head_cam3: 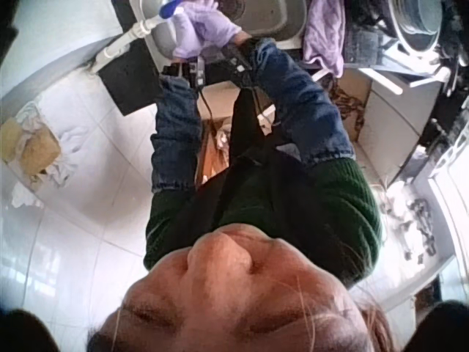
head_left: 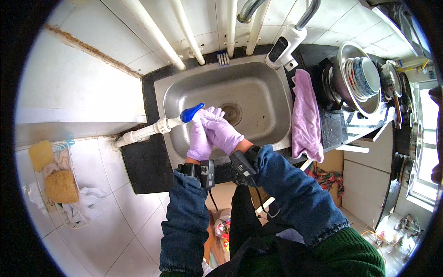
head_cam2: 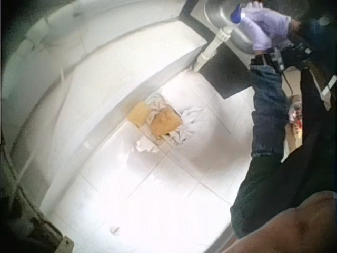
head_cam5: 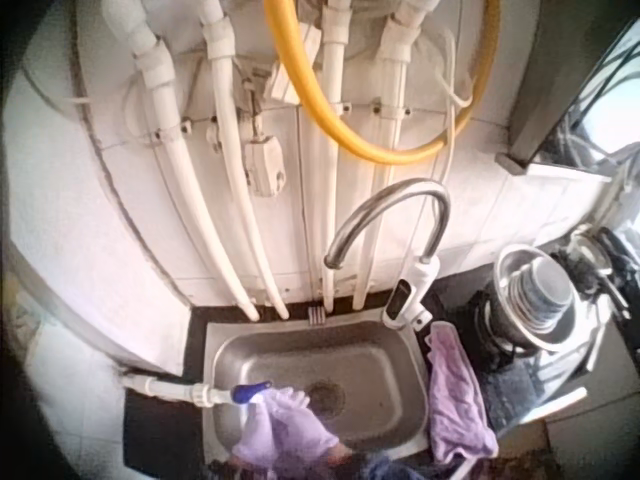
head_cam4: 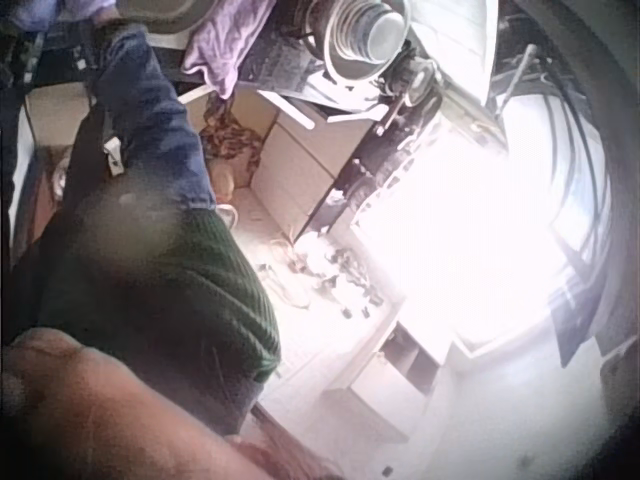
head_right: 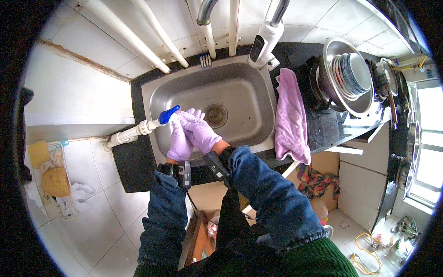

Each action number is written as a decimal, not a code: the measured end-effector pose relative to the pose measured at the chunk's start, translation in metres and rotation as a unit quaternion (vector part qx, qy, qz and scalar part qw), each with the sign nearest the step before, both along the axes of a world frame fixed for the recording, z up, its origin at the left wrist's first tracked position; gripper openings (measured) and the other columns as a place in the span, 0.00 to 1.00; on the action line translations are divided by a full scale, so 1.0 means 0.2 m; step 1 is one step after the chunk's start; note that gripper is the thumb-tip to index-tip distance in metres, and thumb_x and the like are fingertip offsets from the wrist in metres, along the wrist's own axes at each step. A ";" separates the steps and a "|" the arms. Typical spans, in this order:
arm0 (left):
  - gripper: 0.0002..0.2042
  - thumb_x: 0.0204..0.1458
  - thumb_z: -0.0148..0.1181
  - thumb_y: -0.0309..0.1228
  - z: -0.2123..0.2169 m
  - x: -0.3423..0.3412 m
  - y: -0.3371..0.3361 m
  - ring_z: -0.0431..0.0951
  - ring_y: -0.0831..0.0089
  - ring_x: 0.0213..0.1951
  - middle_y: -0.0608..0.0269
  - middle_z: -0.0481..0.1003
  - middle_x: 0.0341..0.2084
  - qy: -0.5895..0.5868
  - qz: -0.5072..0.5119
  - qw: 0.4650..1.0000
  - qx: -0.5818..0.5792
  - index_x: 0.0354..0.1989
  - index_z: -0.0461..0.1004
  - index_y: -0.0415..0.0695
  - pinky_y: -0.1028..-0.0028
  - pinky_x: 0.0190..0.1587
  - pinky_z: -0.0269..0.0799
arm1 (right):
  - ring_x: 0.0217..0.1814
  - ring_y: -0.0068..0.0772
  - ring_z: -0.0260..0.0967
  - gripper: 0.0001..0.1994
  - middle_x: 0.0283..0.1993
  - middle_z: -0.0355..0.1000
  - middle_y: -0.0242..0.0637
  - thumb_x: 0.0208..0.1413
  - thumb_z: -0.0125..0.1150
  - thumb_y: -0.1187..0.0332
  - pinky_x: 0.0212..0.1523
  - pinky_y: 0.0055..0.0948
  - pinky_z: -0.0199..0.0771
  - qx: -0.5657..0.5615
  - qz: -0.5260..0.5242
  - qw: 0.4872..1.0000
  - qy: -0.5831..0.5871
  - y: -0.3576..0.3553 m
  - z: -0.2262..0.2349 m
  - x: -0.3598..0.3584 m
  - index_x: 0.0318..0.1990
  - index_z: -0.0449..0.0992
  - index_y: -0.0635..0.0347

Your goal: The person washes a small glass bowl and a frying pan in the kitchen sink using a sponge and running water. They then rinse and wipe the sink area with a cloth.

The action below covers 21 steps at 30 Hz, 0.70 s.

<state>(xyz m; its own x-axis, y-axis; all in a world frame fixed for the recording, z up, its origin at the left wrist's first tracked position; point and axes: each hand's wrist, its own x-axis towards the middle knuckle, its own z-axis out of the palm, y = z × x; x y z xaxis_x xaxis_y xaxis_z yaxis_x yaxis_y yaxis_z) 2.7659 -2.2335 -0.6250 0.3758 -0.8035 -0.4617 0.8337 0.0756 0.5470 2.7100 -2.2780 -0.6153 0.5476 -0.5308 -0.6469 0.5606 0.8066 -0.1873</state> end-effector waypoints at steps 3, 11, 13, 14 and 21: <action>0.29 0.64 0.48 0.54 -0.01 0.04 -0.03 0.70 0.48 0.61 0.43 0.71 0.53 0.105 -0.037 0.992 -0.066 0.57 0.66 0.36 0.56 0.66 0.66 | 0.37 0.27 0.74 0.08 0.36 0.75 0.31 0.66 0.54 0.73 0.40 0.23 0.77 -0.055 0.049 0.997 0.000 0.00 -0.03 -0.04 0.50 0.75 0.60; 0.29 0.67 0.45 0.51 0.05 -0.01 0.04 0.61 0.90 0.26 0.74 0.75 0.44 0.004 -0.069 0.996 -0.060 0.67 0.63 0.41 0.88 0.32 0.61 | 0.25 0.22 0.66 0.11 0.28 0.69 0.30 0.71 0.47 0.61 0.24 0.22 0.62 -0.121 0.181 0.968 -0.125 -0.09 -0.08 -0.08 0.37 0.72 0.53; 0.29 0.68 0.41 0.51 0.05 0.00 0.03 0.75 0.84 0.43 0.74 0.74 0.46 0.028 -0.015 0.999 -0.024 0.69 0.60 0.42 0.80 0.51 0.73 | 0.52 0.29 0.72 0.14 0.52 0.72 0.35 0.71 0.44 0.59 0.47 0.29 0.71 -0.020 0.104 0.988 -0.114 -0.09 -0.04 -0.10 0.53 0.72 0.53; 0.29 0.68 0.38 0.50 0.05 0.00 0.03 0.70 0.79 0.50 0.70 0.70 0.53 0.060 -0.019 0.997 -0.045 0.69 0.59 0.43 0.75 0.57 0.66 | 0.54 0.30 0.70 0.15 0.55 0.70 0.35 0.71 0.44 0.58 0.49 0.29 0.69 0.007 0.074 0.992 -0.101 -0.11 -0.02 -0.13 0.55 0.70 0.53; 0.27 0.70 0.30 0.46 0.01 0.05 0.02 0.53 0.62 0.73 0.57 0.56 0.72 0.123 -0.031 0.979 -0.161 0.71 0.55 0.44 0.60 0.75 0.46 | 0.72 0.35 0.54 0.25 0.72 0.55 0.32 0.70 0.44 0.54 0.69 0.36 0.53 0.000 0.147 0.926 -0.349 -0.12 0.10 -0.27 0.71 0.54 0.50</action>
